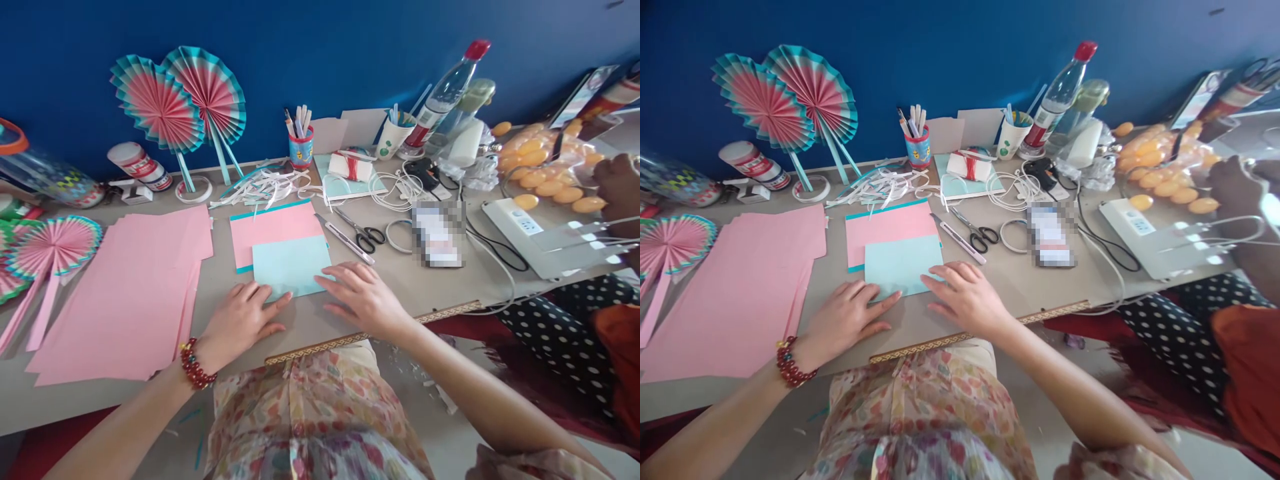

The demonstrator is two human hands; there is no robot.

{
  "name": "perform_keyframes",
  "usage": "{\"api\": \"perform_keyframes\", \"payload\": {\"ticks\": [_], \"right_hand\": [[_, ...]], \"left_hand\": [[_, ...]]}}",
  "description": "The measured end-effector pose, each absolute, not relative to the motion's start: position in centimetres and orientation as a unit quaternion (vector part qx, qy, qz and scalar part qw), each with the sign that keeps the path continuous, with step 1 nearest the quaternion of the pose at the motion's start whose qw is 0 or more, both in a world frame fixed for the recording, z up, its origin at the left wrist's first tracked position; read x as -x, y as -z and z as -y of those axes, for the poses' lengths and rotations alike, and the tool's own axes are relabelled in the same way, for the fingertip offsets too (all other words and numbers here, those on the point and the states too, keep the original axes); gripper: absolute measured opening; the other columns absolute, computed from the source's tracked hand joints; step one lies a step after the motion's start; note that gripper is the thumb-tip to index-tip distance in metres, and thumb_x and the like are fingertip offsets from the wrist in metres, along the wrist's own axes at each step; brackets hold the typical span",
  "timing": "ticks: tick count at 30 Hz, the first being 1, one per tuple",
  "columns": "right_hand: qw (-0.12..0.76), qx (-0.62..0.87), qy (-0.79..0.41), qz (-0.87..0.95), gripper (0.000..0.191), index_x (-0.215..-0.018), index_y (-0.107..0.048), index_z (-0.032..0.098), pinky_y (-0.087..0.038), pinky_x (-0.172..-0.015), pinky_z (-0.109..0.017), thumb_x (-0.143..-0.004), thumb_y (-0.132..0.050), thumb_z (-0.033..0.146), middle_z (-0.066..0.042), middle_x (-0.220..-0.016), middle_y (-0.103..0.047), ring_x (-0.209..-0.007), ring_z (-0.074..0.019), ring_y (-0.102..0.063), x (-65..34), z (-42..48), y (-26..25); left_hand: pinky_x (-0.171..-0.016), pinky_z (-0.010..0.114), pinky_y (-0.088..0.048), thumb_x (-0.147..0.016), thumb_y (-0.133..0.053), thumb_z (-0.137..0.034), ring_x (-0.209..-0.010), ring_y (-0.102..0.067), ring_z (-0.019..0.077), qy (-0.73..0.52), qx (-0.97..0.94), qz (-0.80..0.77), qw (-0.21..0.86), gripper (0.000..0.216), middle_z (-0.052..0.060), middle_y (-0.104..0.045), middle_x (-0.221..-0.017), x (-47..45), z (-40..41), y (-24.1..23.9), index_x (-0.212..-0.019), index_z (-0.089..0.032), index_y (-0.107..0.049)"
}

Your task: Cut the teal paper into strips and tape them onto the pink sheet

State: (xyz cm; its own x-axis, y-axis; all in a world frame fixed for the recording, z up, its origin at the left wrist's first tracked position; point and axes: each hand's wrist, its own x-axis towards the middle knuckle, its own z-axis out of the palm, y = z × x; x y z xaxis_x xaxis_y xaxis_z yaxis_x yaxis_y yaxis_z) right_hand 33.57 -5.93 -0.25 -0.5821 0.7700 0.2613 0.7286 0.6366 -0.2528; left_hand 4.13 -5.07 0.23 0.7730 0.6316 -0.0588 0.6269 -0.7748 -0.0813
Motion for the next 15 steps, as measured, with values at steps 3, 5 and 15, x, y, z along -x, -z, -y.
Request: {"api": "perform_keyframes", "payload": {"ticks": [3,5,15], "right_hand": [[0.142,0.394,-0.059,0.906,0.056,-0.145,-0.049,0.02,-0.029,-0.118,-0.051,-0.098,-0.05,0.051,-0.009,-0.149,-0.05,-0.135,-0.0291,-0.042,-30.8,6.7,0.9],[0.126,0.389,-0.064,0.91,0.064,-0.149,-0.043,0.019,-0.026,-0.119,-0.052,-0.098,-0.046,0.057,-0.008,-0.153,-0.045,-0.139,-0.0291,-0.039,-29.9,7.1,1.6],[0.082,0.48,-0.019,0.873,0.071,-0.158,-0.022,0.016,-0.021,-0.121,-0.053,-0.1,-0.045,0.05,-0.01,-0.158,-0.034,-0.145,-0.0278,-0.033,-33.4,10.2,2.4]], "left_hand": [[-0.082,0.037,-0.038,-0.094,-0.054,-0.056,-0.095,-0.048,0.0251,-0.039,0.939,0.341,0.025,0.052,0.007,-0.056,-0.101,-4.2,5.2,-0.3,-0.14,-0.03,-0.055],[-0.081,0.036,-0.038,-0.092,-0.058,-0.055,-0.095,-0.048,0.025,-0.039,0.936,0.348,0.024,0.053,0.007,-0.057,-0.1,-4.2,5.2,-0.3,-0.139,-0.03,-0.056],[-0.085,0.038,-0.039,-0.09,-0.061,-0.057,-0.094,-0.049,0.0256,-0.01,0.932,0.362,0.024,0.061,0.007,-0.058,-0.104,-3.9,5.8,0.6,-0.143,-0.03,-0.051]]}}
